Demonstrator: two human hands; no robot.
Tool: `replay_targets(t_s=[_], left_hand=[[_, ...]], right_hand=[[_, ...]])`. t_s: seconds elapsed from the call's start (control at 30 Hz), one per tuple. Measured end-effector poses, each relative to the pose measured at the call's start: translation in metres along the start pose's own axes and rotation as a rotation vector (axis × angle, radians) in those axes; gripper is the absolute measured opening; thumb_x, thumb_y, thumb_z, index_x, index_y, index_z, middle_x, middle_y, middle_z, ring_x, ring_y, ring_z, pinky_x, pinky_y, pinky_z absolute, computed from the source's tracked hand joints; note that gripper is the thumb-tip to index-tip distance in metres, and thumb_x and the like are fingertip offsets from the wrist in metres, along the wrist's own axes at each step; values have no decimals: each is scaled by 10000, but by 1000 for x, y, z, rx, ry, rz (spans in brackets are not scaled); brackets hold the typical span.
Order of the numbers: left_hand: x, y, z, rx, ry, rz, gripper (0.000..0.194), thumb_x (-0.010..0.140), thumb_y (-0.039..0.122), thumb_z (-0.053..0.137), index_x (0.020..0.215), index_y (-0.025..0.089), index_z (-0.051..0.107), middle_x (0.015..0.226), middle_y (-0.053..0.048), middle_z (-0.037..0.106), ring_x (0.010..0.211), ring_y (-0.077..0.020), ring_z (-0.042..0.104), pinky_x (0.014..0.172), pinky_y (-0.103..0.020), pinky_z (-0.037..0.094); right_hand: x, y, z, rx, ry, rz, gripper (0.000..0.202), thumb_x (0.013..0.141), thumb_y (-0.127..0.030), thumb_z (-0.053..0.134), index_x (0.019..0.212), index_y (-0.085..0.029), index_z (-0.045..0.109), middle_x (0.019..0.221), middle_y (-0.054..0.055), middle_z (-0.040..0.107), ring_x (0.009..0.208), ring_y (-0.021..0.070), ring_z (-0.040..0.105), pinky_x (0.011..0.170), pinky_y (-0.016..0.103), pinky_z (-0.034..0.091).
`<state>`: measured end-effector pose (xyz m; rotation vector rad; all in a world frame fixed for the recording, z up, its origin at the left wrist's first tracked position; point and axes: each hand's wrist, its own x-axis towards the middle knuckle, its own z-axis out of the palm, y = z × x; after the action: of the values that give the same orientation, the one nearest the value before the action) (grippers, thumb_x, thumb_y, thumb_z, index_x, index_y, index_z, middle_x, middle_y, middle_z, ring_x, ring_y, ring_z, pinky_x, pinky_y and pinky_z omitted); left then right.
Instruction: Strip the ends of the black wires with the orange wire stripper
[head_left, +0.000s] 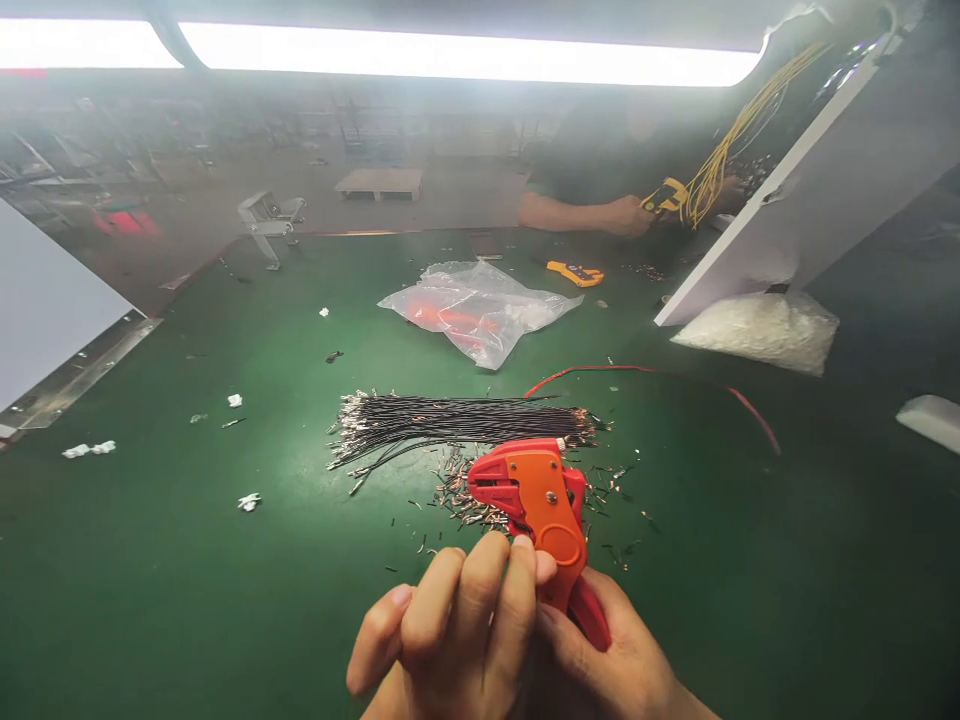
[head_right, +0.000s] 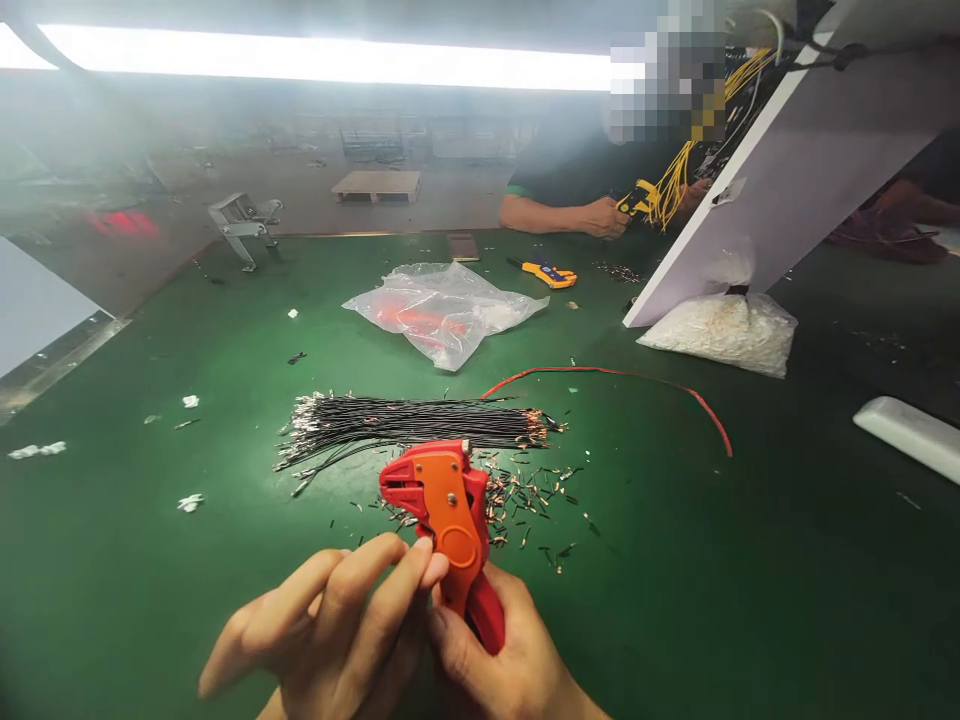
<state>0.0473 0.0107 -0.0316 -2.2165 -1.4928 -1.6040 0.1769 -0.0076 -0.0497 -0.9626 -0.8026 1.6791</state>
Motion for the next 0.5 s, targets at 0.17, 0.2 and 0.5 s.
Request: replay_targets(t_s=[0.17,0.2,0.5], left_hand=[[20,-10,-1,89,49,184,126,941,299,613,863,270,708,722,6,703,744,-189,528,791,-363,262],[26,-9,1,46,72,129,129,934,267,612,828,260,686,704,-2,676,751,-197,509,788,-367,268],[25,-8,13,-353,-331,-205,121,899,191,680,829,285,709,771,34,621,803,-180,525,747,-335,311]], right_hand=[[-3,-12,0,5,-66,8,397,816,-574,734,879,-195,635,742,27,577,674,183,538,699,355,492],[-3,-16,-1,8,-95,-1,374,842,-555,711,895,-193,635,736,17,566,658,170,523,680,336,476],[1,-53,-27,99,-83,-122,337,873,-418,672,1174,-266,680,1104,46,674,998,224,615,889,325,495]])
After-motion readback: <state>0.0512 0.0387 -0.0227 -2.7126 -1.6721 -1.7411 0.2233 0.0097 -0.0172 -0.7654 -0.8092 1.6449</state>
